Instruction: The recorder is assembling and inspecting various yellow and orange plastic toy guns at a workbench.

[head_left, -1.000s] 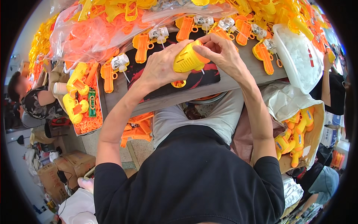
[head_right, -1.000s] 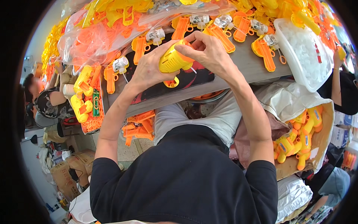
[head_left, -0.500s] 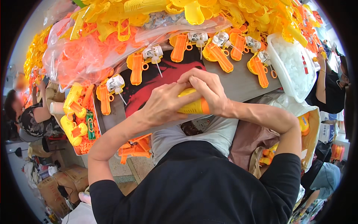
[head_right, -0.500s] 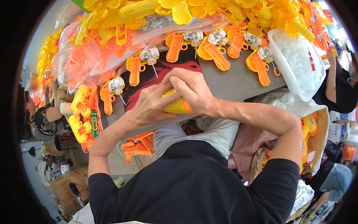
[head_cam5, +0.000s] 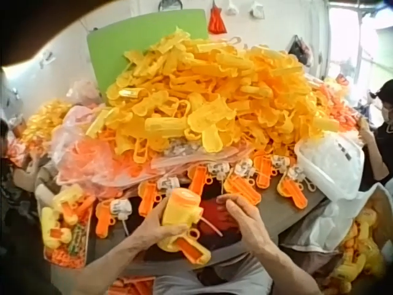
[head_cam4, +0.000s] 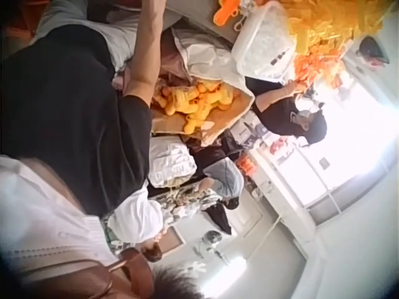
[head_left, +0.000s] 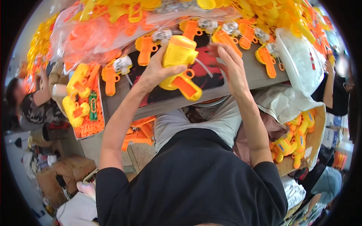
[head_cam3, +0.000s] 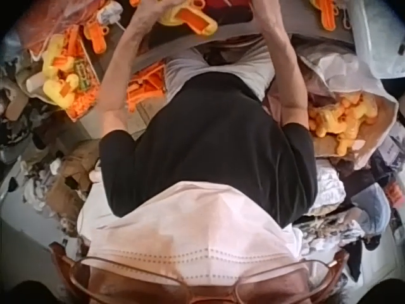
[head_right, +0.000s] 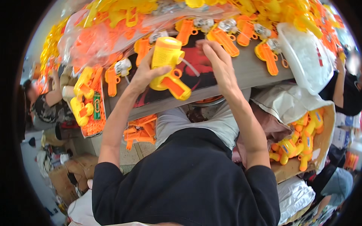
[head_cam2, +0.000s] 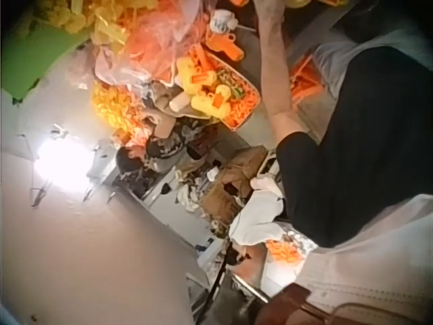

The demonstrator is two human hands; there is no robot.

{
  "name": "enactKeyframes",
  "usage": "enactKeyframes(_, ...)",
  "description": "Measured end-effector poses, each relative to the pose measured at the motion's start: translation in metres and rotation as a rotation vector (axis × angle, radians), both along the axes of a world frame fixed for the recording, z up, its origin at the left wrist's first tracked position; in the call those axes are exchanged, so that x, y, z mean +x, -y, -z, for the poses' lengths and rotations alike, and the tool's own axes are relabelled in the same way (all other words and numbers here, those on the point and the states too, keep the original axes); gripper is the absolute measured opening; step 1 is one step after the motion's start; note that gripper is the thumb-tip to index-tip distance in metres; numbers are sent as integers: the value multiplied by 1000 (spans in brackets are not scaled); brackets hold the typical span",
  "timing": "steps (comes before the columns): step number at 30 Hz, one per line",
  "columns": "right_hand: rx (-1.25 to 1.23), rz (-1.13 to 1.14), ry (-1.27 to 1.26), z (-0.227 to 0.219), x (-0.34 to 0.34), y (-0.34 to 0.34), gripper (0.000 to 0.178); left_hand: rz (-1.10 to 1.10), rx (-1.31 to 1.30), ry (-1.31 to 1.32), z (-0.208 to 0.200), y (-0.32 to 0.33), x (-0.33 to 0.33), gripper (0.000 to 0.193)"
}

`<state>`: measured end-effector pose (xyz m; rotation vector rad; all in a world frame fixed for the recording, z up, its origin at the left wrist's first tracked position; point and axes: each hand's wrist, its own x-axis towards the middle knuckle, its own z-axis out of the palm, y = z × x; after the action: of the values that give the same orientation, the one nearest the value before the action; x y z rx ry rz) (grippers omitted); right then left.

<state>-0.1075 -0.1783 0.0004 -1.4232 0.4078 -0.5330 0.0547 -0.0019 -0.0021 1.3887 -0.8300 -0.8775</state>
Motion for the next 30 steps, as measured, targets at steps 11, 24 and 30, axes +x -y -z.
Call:
enactKeyframes(11,86,-198,-214,30,-43,-37,52,118,-235,-175,44,5,19,86)
enactKeyframes(24,-378,70,-204,13,-45,-51,41,208,-221,-320,48,14,11,63)
enactKeyframes(30,-420,36,-201,6,-45,-52,38,186,-158,-355,53,11,8,73)
